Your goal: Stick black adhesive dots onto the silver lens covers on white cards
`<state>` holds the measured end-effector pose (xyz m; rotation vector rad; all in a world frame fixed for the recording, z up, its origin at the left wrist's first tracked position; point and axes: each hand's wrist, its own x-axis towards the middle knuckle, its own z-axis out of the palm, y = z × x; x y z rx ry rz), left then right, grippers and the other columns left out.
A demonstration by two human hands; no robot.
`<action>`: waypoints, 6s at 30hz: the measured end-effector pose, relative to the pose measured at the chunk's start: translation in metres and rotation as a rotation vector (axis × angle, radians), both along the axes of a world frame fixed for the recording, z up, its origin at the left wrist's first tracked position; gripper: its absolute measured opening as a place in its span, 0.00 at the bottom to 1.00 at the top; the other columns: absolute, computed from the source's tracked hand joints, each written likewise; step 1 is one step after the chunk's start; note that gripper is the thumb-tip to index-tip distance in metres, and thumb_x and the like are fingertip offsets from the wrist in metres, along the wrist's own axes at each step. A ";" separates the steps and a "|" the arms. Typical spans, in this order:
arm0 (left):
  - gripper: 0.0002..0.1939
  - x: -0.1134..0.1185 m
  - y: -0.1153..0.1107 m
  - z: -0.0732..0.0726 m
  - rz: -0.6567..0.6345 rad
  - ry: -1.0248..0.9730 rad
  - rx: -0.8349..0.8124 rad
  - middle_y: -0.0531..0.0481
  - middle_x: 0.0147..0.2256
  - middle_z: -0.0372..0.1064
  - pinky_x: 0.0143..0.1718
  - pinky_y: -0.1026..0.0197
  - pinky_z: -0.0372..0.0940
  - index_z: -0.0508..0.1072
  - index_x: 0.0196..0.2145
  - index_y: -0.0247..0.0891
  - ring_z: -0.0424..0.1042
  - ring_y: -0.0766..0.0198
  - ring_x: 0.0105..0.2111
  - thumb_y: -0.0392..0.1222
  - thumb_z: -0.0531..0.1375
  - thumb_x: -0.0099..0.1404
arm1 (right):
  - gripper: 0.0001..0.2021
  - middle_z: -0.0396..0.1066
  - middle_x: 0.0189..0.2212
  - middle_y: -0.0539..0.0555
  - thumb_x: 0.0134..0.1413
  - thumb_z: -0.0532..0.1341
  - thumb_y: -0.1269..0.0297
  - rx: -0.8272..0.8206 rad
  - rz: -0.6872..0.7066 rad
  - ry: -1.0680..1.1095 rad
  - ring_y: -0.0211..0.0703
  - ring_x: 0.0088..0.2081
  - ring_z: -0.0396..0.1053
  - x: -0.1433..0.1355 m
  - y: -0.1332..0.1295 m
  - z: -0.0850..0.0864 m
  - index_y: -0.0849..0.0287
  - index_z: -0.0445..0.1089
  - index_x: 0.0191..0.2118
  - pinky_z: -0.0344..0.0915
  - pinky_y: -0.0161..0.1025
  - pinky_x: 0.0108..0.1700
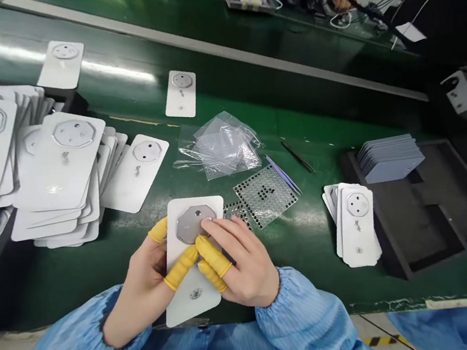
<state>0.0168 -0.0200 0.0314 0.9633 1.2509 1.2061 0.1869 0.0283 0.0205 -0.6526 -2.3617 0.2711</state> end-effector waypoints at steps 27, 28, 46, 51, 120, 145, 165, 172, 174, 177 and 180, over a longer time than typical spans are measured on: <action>0.27 0.000 -0.008 0.011 -0.052 -0.108 -0.083 0.49 0.45 0.75 0.35 0.67 0.73 0.62 0.56 0.46 0.77 0.61 0.38 0.31 0.61 0.61 | 0.18 0.58 0.60 0.67 0.60 0.51 0.70 -0.039 -0.028 0.106 0.56 0.59 0.60 -0.003 -0.011 -0.010 0.68 0.65 0.53 0.70 0.53 0.53; 0.28 0.000 -0.010 0.009 -0.054 -0.092 -0.075 0.49 0.46 0.75 0.36 0.67 0.73 0.61 0.56 0.47 0.77 0.61 0.38 0.30 0.61 0.60 | 0.18 0.58 0.60 0.67 0.60 0.52 0.70 -0.041 -0.027 0.092 0.56 0.60 0.60 -0.003 -0.011 -0.008 0.68 0.65 0.53 0.70 0.54 0.53; 0.19 -0.002 0.006 0.005 0.009 -0.414 -0.222 0.50 0.36 0.77 0.27 0.65 0.73 0.68 0.48 0.40 0.76 0.65 0.28 0.38 0.65 0.59 | 0.25 0.57 0.61 0.54 0.56 0.59 0.73 -0.539 -0.188 0.529 0.54 0.60 0.60 -0.007 -0.012 -0.015 0.49 0.62 0.59 0.66 0.56 0.58; 0.10 0.001 0.008 0.009 0.082 -0.219 -0.249 0.51 0.27 0.76 0.22 0.70 0.69 0.74 0.33 0.34 0.72 0.68 0.22 0.40 0.68 0.54 | 0.27 0.64 0.57 0.55 0.54 0.61 0.77 -0.675 -0.186 0.589 0.49 0.52 0.70 -0.012 -0.018 -0.018 0.48 0.63 0.58 0.78 0.45 0.44; 0.32 -0.092 0.079 -0.010 0.305 0.932 0.067 0.28 0.63 0.49 0.63 0.41 0.40 0.64 0.55 0.25 0.42 0.37 0.65 0.36 0.64 0.53 | 0.12 0.70 0.52 0.61 0.56 0.61 0.71 -0.244 -0.145 0.040 0.54 0.59 0.62 0.018 -0.009 -0.057 0.55 0.71 0.47 0.65 0.60 0.55; 0.13 0.019 -0.006 -0.041 -0.208 0.211 -0.110 0.41 0.39 0.77 0.40 0.56 0.74 0.75 0.42 0.32 0.78 0.56 0.36 0.40 0.58 0.62 | 0.09 0.72 0.41 0.58 0.58 0.59 0.73 -0.463 0.002 0.302 0.41 0.42 0.72 0.012 0.001 -0.030 0.58 0.70 0.44 0.74 0.40 0.42; 0.21 -0.021 0.036 -0.016 -0.473 0.450 -0.189 0.43 0.35 0.78 0.35 0.56 0.73 0.75 0.41 0.34 0.78 0.54 0.33 0.53 0.60 0.58 | 0.05 0.69 0.36 0.57 0.60 0.54 0.73 -0.405 -0.134 0.370 0.39 0.39 0.69 0.014 0.010 -0.051 0.59 0.66 0.39 0.70 0.39 0.41; 0.26 0.031 0.223 0.059 -0.093 1.183 -0.133 0.38 0.50 0.70 0.51 0.53 0.64 0.60 0.59 0.31 0.69 0.52 0.51 0.47 0.53 0.68 | 0.10 0.71 0.38 0.58 0.58 0.57 0.75 -0.289 -0.082 0.393 0.40 0.40 0.69 0.013 0.000 -0.049 0.58 0.66 0.44 0.70 0.39 0.42; 0.26 0.071 0.270 0.051 -0.040 1.190 -0.185 0.37 0.53 0.65 0.51 0.48 0.64 0.61 0.58 0.32 0.68 0.52 0.51 0.46 0.57 0.66 | 0.09 0.71 0.37 0.57 0.58 0.57 0.75 -0.264 -0.086 0.386 0.40 0.38 0.69 0.013 0.001 -0.047 0.59 0.66 0.43 0.70 0.38 0.40; 0.21 0.112 0.310 0.031 0.031 1.194 -0.275 0.41 0.54 0.63 0.49 0.44 0.66 0.65 0.54 0.36 0.68 0.53 0.50 0.45 0.58 0.66 | 0.08 0.71 0.36 0.58 0.59 0.56 0.75 -0.253 -0.109 0.380 0.40 0.36 0.68 0.014 0.005 -0.046 0.59 0.66 0.43 0.70 0.37 0.37; 0.19 0.119 0.326 0.015 0.034 1.188 -0.328 0.42 0.52 0.65 0.47 0.46 0.67 0.66 0.53 0.36 0.69 0.54 0.48 0.44 0.58 0.66 | 0.08 0.71 0.36 0.58 0.59 0.56 0.75 -0.270 -0.120 0.383 0.40 0.37 0.68 0.017 0.007 -0.048 0.60 0.66 0.43 0.70 0.38 0.38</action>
